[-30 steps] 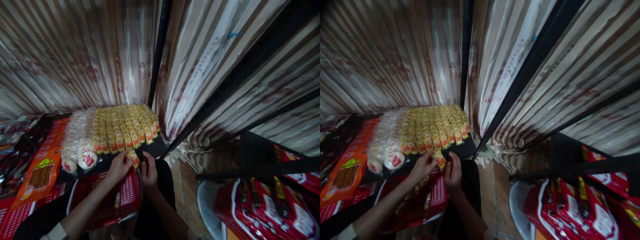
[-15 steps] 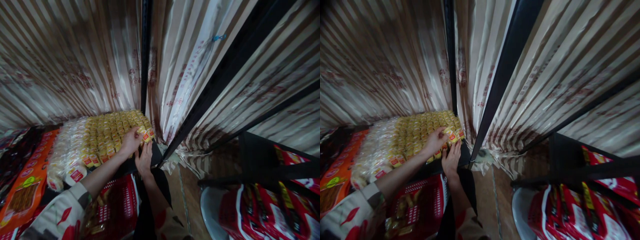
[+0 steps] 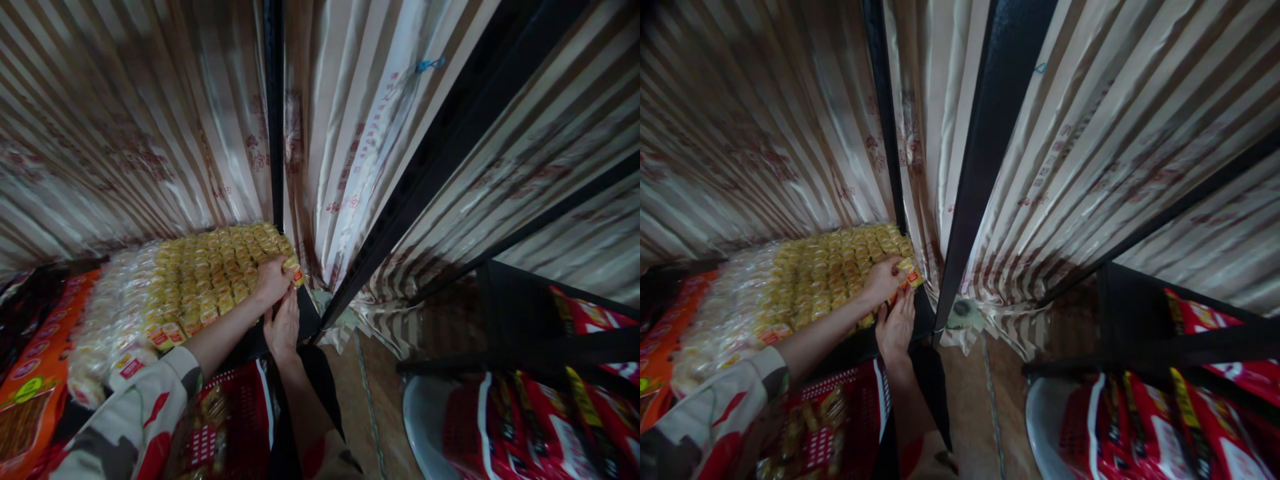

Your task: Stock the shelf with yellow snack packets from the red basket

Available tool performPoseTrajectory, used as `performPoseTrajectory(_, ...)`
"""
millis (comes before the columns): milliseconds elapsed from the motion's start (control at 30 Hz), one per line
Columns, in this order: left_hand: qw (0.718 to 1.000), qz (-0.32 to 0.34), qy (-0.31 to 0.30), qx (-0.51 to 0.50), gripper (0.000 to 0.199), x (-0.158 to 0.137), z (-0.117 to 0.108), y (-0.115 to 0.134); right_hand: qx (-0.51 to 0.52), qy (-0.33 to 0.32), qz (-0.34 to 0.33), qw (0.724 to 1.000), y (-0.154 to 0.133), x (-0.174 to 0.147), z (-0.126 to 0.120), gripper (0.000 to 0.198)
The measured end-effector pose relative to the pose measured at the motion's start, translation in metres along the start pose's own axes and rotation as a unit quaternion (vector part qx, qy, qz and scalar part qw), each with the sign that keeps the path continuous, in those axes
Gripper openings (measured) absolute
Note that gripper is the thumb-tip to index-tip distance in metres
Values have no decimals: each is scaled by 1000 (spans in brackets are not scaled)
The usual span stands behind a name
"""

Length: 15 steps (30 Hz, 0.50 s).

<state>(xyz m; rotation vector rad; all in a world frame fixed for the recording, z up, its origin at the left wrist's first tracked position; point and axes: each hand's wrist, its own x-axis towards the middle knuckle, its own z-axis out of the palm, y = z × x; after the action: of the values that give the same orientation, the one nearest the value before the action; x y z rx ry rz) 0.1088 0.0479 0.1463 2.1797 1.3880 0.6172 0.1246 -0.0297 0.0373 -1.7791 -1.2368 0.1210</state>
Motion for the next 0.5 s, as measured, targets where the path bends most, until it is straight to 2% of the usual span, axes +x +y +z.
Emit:
performPoseTrajectory(233,993,47,-21,102,23,10,8,2,-17,2,-6,1000,-4,1,-5,49)
performPoseTrajectory(500,990,59,-33,124,22,16,14,5,-25,9,-11,1000,-2,1,-3,48)
